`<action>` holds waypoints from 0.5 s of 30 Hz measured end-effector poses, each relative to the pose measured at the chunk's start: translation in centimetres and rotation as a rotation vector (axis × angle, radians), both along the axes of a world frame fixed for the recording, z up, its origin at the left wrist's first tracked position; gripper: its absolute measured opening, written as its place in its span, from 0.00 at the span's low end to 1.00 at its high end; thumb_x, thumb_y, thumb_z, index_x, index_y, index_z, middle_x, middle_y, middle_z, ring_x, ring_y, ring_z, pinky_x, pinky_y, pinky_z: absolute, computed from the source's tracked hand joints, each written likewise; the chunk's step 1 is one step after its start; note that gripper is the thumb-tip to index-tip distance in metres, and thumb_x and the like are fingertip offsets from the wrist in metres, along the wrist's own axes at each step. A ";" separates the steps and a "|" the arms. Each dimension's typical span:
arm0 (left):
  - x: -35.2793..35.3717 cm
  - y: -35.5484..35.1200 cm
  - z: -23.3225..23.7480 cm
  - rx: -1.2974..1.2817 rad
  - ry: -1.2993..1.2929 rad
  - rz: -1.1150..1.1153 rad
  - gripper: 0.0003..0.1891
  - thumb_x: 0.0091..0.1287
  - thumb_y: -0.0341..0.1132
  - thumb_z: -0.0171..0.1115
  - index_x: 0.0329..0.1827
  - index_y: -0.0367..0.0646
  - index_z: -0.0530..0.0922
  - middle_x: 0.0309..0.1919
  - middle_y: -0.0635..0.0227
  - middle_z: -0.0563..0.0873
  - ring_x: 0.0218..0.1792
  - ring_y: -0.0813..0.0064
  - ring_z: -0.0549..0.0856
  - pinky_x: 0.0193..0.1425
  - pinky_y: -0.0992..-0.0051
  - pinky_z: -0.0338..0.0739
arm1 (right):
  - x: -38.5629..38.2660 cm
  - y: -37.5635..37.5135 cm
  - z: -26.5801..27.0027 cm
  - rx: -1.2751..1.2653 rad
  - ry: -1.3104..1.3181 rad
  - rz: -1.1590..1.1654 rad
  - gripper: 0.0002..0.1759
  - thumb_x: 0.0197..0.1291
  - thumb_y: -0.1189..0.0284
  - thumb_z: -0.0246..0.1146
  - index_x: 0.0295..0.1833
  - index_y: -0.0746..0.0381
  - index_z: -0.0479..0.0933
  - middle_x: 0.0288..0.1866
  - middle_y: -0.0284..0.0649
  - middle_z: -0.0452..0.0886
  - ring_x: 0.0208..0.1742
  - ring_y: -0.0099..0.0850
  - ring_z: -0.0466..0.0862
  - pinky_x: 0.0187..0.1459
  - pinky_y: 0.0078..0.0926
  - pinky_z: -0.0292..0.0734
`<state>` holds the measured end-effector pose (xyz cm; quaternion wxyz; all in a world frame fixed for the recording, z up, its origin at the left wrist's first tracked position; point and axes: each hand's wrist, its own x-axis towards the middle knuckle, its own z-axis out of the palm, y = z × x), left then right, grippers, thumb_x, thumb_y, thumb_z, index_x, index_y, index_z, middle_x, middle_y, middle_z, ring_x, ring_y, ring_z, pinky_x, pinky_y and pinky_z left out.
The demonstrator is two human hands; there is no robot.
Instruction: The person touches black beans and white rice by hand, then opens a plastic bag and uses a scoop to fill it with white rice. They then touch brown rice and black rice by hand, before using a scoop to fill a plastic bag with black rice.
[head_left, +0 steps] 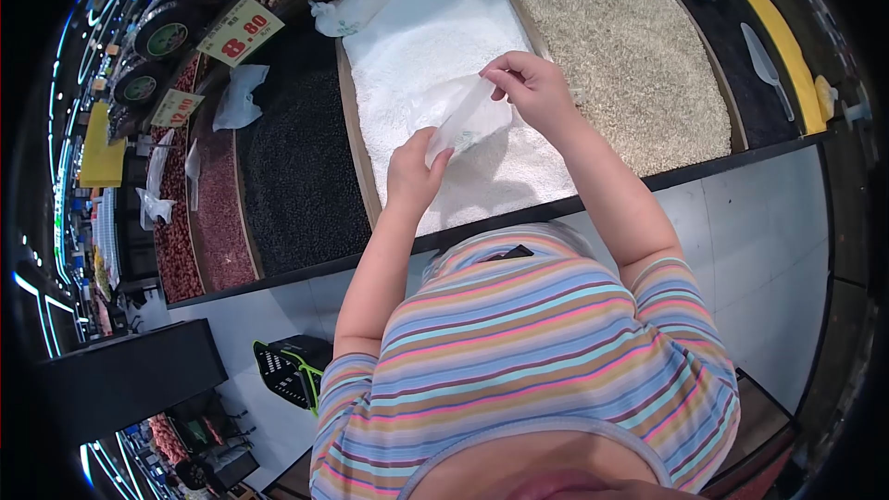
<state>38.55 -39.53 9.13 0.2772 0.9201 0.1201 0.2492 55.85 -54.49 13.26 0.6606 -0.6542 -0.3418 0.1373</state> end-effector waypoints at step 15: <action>0.4 3.2 2.5 -0.216 0.020 0.108 0.14 0.73 0.35 0.53 0.37 0.34 0.82 0.28 0.63 0.85 0.29 0.77 0.81 0.36 0.77 0.74 | -1.2 -6.4 -8.7 -0.141 -0.197 -0.216 0.09 0.61 0.76 0.60 0.47 0.61 0.80 0.40 0.40 0.83 0.37 0.32 0.84 0.39 0.27 0.79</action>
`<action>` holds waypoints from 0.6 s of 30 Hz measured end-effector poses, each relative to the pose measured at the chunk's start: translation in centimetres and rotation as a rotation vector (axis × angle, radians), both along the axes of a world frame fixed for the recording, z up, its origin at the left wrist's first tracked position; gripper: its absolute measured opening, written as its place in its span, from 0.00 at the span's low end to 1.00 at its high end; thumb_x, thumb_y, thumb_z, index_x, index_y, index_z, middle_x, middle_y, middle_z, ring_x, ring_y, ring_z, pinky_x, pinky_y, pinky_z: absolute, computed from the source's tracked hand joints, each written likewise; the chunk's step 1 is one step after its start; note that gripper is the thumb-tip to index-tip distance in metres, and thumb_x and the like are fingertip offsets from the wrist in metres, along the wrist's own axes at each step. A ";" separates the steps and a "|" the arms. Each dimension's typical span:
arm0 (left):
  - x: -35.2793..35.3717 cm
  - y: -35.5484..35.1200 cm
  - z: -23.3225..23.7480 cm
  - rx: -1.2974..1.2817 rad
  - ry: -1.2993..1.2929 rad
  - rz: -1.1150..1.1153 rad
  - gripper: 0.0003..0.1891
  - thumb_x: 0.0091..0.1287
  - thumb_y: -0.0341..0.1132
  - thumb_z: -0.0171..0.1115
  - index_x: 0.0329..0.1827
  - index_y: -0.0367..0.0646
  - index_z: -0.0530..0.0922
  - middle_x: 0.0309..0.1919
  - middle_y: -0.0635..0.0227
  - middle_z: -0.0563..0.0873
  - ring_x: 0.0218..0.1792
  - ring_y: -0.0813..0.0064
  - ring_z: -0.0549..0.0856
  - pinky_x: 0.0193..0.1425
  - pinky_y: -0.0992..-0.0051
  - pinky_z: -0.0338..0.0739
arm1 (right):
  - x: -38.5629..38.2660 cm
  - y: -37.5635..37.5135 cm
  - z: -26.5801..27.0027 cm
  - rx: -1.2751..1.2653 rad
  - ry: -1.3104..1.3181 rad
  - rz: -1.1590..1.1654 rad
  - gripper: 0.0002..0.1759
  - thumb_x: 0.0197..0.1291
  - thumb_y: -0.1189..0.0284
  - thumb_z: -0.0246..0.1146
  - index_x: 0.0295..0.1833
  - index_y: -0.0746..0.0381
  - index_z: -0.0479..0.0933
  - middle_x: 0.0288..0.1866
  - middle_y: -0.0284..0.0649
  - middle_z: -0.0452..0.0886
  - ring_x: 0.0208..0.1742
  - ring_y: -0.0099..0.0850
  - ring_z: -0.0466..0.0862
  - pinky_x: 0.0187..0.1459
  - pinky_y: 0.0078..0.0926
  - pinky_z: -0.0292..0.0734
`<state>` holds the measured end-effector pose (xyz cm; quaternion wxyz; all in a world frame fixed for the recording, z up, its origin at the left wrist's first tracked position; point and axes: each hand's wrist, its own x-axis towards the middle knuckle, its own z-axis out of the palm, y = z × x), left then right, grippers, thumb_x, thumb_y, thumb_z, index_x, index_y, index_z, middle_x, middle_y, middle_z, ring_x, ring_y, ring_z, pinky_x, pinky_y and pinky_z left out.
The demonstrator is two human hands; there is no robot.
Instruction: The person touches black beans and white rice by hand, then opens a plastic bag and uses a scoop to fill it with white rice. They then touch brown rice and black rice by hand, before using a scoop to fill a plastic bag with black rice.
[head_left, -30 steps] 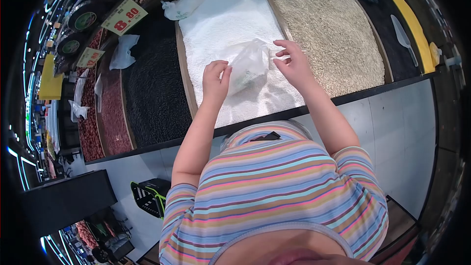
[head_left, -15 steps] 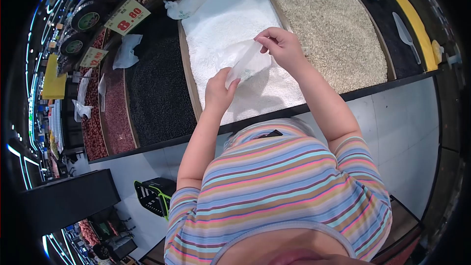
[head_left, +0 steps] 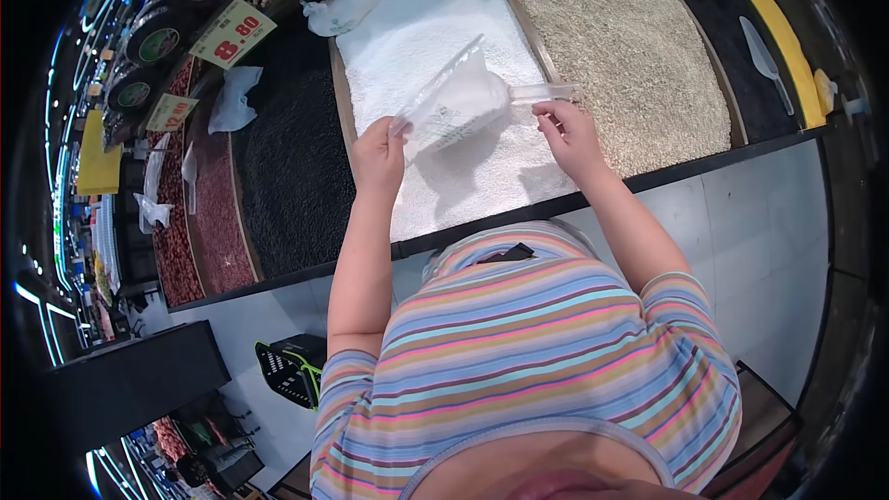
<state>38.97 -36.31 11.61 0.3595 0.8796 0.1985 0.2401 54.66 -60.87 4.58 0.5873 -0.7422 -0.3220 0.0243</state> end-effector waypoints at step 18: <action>4.2 2.7 9.9 -0.046 -0.132 0.034 0.18 0.73 0.44 0.56 0.37 0.39 0.85 0.25 0.75 0.82 0.25 0.86 0.72 0.31 0.83 0.67 | -2.0 -3.6 -3.8 -0.231 -0.383 0.020 0.08 0.54 0.78 0.63 0.41 0.58 0.79 0.34 0.39 0.81 0.36 0.40 0.83 0.35 0.36 0.79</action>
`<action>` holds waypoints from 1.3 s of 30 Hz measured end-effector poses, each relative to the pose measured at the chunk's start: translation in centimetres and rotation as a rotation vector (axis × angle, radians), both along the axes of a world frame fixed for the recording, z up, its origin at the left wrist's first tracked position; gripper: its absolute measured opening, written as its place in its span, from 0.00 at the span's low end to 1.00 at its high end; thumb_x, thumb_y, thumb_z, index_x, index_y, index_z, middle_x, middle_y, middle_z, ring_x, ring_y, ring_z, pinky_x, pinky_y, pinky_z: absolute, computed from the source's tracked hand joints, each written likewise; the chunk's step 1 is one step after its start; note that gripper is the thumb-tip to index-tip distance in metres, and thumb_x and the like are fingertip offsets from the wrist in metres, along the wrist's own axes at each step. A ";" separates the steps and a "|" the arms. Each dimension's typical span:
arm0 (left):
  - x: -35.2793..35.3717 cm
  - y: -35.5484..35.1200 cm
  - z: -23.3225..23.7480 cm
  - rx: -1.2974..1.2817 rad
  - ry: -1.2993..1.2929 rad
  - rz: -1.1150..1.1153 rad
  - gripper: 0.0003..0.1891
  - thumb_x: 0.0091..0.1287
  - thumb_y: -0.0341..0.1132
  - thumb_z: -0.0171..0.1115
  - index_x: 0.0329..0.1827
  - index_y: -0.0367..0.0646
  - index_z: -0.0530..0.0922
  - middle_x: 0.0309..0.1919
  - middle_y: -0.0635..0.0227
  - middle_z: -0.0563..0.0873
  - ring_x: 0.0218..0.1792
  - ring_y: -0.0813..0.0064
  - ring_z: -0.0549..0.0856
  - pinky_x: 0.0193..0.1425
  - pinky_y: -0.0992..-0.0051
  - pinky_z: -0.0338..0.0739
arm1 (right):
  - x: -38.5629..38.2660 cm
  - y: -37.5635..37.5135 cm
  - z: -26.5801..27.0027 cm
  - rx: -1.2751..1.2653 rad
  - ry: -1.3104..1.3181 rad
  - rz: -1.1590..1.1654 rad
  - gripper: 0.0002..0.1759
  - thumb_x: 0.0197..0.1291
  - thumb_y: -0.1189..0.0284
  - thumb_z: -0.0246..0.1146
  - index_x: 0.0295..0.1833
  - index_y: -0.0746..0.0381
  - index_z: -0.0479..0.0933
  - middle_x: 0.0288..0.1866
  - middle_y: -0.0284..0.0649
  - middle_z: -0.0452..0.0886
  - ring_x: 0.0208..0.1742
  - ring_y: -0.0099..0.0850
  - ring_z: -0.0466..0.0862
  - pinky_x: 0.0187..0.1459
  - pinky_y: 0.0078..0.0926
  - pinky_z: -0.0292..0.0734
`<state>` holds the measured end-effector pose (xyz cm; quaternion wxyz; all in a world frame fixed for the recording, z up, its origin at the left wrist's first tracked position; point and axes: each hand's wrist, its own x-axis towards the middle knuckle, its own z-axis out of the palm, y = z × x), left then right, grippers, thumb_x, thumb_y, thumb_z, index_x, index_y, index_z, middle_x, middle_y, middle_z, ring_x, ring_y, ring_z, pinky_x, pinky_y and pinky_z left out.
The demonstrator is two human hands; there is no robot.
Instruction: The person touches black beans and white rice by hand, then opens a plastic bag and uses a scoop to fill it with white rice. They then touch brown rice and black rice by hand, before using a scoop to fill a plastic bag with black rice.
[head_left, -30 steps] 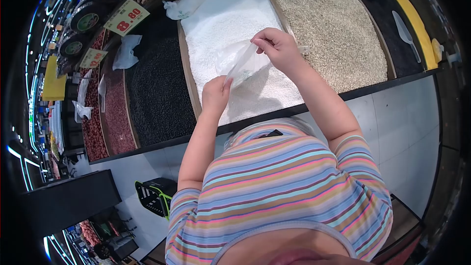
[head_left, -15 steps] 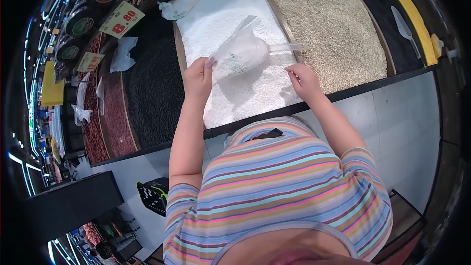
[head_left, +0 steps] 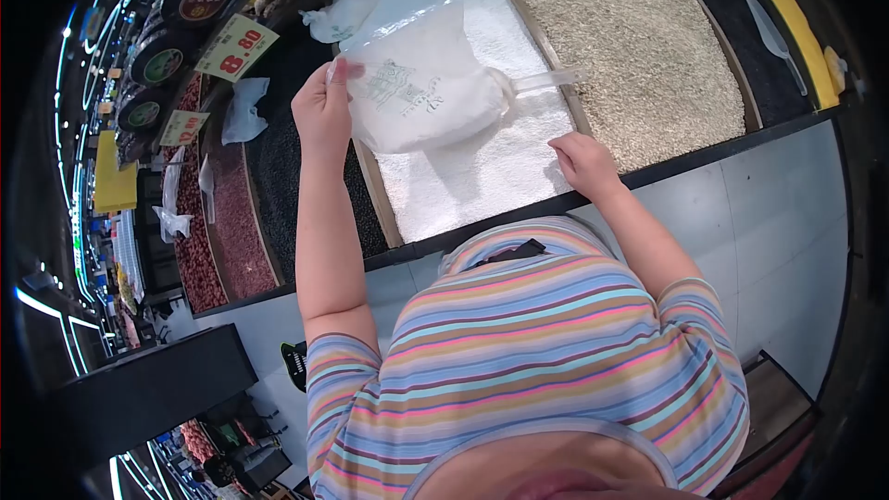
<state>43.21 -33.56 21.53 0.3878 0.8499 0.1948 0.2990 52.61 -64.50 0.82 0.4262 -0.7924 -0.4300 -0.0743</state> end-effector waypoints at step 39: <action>1.1 10.0 12.0 -0.007 0.001 -0.061 0.21 0.76 0.47 0.48 0.43 0.40 0.84 0.27 0.76 0.84 0.21 0.89 0.71 0.25 0.86 0.65 | -0.3 -0.1 -0.1 -0.043 -0.030 -0.003 0.07 0.53 0.76 0.63 0.39 0.57 0.79 0.33 0.38 0.81 0.36 0.39 0.83 0.35 0.36 0.79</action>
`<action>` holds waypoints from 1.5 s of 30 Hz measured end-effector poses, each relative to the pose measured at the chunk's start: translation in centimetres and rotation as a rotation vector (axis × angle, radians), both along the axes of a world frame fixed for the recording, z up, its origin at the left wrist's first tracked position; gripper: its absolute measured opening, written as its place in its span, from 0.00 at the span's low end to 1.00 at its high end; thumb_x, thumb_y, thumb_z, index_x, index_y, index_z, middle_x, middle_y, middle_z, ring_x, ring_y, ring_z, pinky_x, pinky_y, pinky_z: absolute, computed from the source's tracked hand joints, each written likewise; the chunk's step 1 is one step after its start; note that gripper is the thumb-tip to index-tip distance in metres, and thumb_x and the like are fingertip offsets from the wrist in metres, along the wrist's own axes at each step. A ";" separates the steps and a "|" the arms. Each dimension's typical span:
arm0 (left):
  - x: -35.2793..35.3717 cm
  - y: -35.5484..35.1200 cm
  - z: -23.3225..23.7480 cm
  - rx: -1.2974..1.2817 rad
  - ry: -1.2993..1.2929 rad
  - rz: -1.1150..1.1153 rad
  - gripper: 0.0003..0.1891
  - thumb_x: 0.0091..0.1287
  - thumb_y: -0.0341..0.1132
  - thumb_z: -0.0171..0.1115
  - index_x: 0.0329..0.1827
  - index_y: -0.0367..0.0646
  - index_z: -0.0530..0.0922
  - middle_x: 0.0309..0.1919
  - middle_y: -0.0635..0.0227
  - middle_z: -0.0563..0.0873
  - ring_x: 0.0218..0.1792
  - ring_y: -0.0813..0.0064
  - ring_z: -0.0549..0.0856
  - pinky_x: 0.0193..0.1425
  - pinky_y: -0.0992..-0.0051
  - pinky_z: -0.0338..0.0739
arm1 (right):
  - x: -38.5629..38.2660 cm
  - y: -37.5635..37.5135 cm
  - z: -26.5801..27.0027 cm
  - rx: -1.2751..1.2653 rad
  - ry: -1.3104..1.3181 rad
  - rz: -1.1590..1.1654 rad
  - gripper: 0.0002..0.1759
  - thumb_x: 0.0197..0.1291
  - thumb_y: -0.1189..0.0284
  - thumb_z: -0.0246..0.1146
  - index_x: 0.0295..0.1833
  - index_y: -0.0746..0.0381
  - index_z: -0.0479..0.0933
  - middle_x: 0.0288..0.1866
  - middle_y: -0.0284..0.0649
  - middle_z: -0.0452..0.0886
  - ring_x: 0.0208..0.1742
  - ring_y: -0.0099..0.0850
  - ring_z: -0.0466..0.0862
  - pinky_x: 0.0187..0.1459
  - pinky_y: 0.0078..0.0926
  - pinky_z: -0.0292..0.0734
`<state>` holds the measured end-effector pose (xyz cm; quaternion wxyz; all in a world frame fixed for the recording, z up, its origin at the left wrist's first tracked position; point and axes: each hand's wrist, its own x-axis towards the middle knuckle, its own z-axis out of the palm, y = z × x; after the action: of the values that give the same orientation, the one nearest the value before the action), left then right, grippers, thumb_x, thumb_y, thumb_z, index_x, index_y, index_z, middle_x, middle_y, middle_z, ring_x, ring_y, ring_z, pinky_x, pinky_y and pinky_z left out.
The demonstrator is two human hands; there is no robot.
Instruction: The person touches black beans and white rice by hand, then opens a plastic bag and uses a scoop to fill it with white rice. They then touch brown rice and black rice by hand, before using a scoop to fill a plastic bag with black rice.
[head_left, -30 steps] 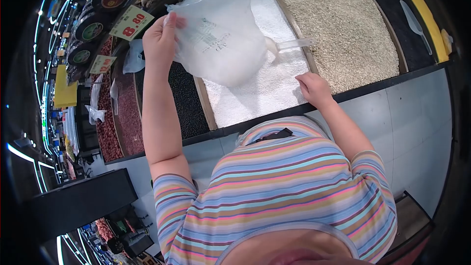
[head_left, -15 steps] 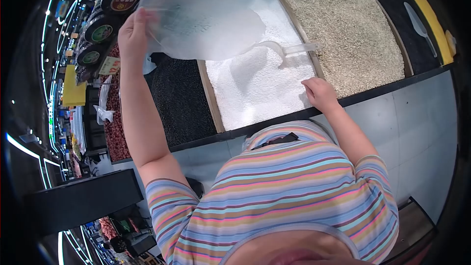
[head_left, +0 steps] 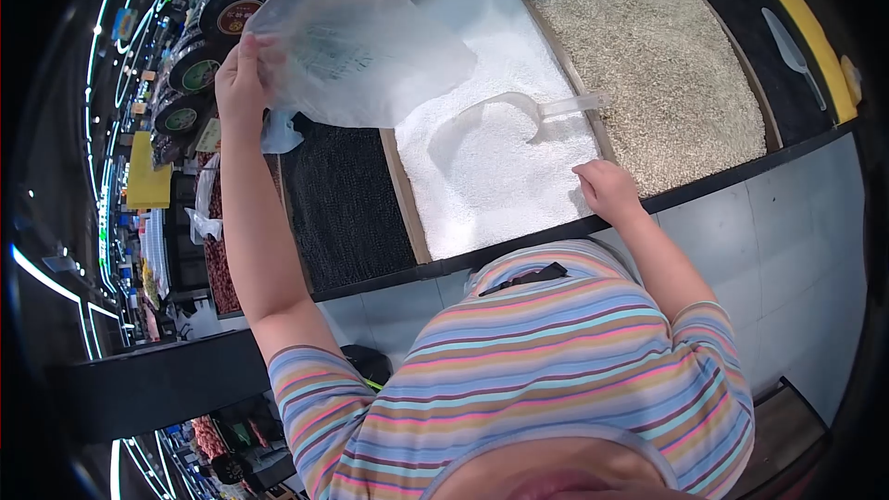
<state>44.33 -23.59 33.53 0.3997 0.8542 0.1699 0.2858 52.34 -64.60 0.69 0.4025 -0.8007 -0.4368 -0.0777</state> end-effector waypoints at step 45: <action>45.2 0.4 -21.9 0.531 0.206 0.166 0.43 0.56 0.38 0.63 0.75 0.43 0.55 0.75 0.40 0.43 0.71 0.47 0.63 0.70 0.65 0.66 | 1.7 0.4 2.4 -0.129 0.241 0.050 0.16 0.42 0.77 0.66 0.42 0.61 0.80 0.32 0.39 0.81 0.32 0.38 0.81 0.33 0.35 0.77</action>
<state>89.49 -23.19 11.62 0.1180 0.9367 0.1979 0.2637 54.04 -64.23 3.08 0.4016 -0.8174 -0.4090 0.0573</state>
